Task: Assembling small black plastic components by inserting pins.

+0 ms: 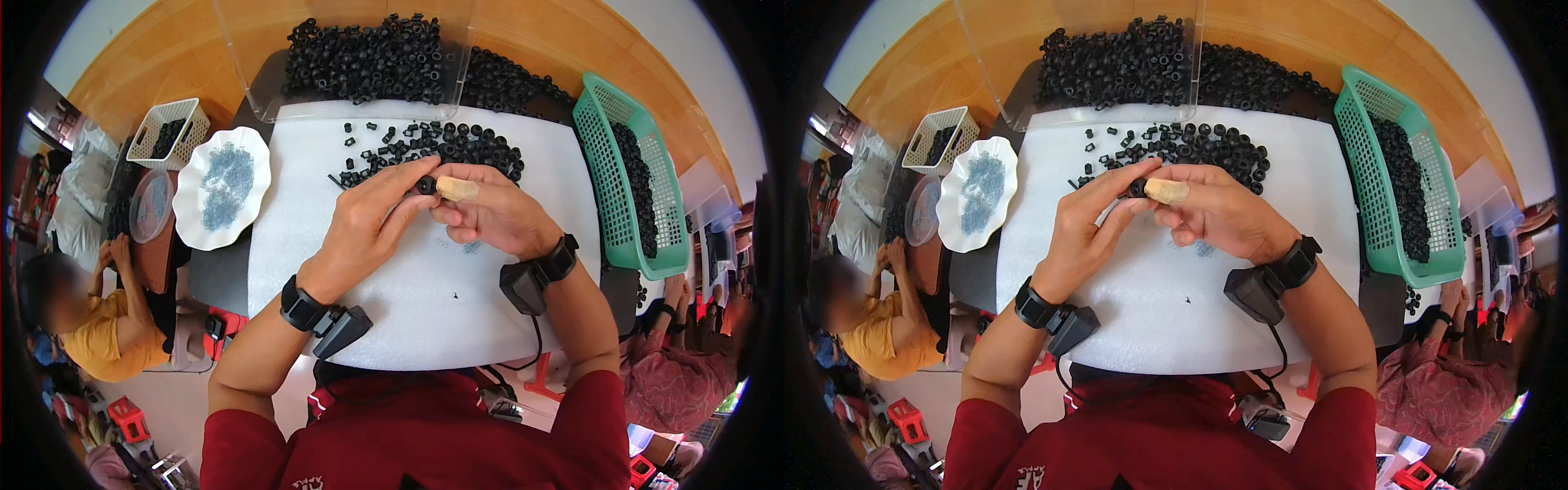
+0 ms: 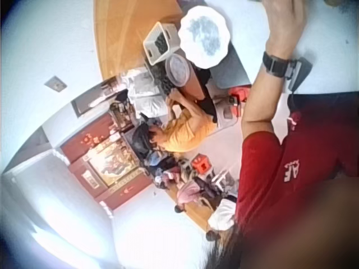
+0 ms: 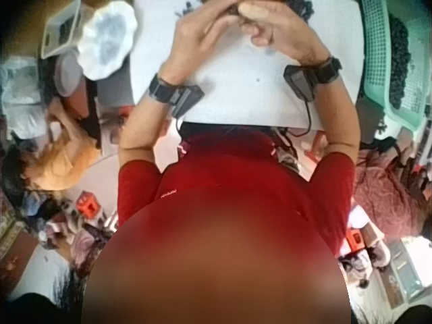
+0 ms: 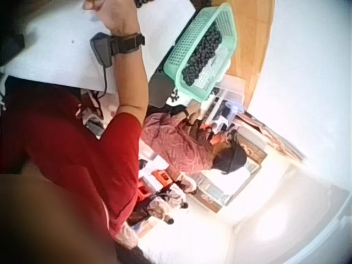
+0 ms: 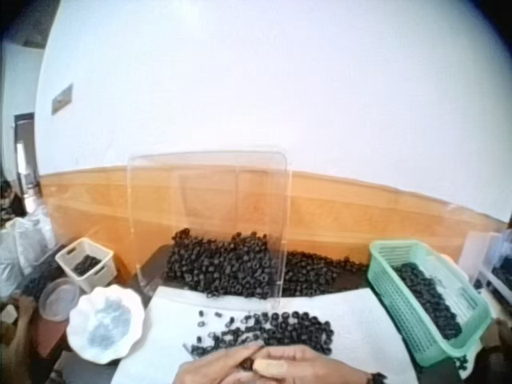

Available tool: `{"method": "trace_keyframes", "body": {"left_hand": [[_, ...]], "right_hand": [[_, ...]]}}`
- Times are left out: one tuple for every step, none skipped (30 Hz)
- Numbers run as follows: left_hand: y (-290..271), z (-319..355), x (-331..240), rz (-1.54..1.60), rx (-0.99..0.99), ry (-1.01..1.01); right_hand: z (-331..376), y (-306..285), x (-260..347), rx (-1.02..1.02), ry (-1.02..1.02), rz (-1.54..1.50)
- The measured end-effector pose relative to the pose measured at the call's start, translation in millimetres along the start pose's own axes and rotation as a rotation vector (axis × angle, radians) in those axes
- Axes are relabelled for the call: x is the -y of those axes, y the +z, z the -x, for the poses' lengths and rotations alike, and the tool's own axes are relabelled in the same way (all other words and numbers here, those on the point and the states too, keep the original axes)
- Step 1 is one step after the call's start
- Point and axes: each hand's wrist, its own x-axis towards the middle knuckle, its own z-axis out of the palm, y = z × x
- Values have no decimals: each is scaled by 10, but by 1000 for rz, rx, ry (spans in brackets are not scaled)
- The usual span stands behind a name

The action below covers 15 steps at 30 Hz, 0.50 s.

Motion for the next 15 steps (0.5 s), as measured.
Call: {"method": "trace_keyframes", "body": {"left_hand": [[-7, 5, -13, 26, 13, -39], [-7, 3, -18, 53, 27, -79], [11, -3, 7, 58, 28, -74], [30, 3, 39, 79, -36, -56], [39, 6, 50, 100, -100, -38], [23, 11, 43, 104, -99, -36], [4, 9, 39, 98, -82, -69], [-12, 5, 37, 91, -65, -101], [-17, 4, 36, 85, -57, -120], [1, -6, 50, 93, -54, -114], [35, -17, 80, 90, -94, -80], [40, -13, 93, 80, -139, -53], [35, -7, 86, 80, -139, -54], [22, -2, 74, 61, -142, -108], [8, 5, 65, 40, -145, -161]], "right_hand": [[7, -29, 5, -13, -11, 1], [20, -56, 21, -28, -22, 1], [34, -90, 68, -34, -26, 4], [46, -124, 136, -38, -101, -16], [54, -141, 210, -43, -176, -36], [79, -127, 307, -105, -246, -124], [99, -249, 408, -62, -393, -176], [155, -330, 521, -113, -545, -188], [225, -450, 638, -48, -687, -320], [328, -596, 736, 22, -815, -430], [438, -786, 834, -46, -982, -444], [534, -840, 892, -45, -982, -444], [615, -857, 950, -177, -1061, -602], [668, -873, 994, -312, -1134, -761], [690, -893, 1022, -415, -1108, -734]]}}
